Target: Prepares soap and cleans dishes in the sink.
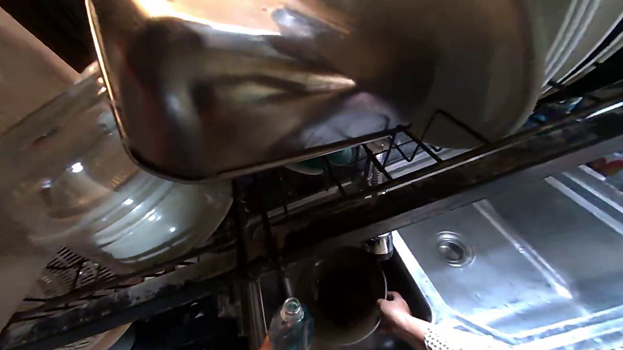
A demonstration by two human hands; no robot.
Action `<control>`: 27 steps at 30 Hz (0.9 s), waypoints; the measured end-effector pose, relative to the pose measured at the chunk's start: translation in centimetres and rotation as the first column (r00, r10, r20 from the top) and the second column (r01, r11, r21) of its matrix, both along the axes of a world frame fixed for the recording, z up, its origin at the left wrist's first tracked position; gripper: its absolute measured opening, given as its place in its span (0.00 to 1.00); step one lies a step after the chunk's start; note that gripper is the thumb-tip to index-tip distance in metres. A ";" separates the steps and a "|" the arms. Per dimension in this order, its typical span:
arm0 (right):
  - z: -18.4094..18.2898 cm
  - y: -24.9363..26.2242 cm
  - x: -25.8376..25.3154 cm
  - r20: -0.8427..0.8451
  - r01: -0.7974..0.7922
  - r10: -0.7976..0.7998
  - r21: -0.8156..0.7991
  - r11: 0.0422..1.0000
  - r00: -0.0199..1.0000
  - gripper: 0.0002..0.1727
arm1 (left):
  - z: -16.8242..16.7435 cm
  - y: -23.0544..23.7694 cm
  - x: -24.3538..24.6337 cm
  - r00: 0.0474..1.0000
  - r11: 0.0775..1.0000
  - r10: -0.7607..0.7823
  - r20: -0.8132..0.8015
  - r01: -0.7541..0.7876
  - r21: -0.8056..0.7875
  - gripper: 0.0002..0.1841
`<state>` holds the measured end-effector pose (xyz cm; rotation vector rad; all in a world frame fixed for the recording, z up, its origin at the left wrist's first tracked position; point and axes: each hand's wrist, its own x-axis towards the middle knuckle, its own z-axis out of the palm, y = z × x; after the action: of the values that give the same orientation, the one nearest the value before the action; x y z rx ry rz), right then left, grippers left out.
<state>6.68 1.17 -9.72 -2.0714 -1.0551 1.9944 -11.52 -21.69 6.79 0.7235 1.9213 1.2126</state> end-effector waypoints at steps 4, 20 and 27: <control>-0.1 -0.1 0.1 0.069 -0.070 0.074 -0.059 0.996 0.995 0.30 | -0.3 0.2 0.0 1.000 1.000 -0.006 -0.015 0.006 -0.008 0.41; -1.0 0.5 -0.3 0.269 -0.619 0.652 -0.207 0.758 0.709 0.23 | -0.9 1.0 0.6 0.997 0.998 -0.069 0.031 0.068 0.011 0.40; -1.4 0.5 0.2 0.181 -0.473 0.513 -0.223 0.853 0.839 0.22 | -0.5 1.8 1.2 0.994 0.994 -0.109 0.015 0.109 0.003 0.40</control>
<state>6.88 1.69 -11.11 -2.3551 -1.6737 2.1507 -10.37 -19.93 6.25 0.8073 1.8431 1.1501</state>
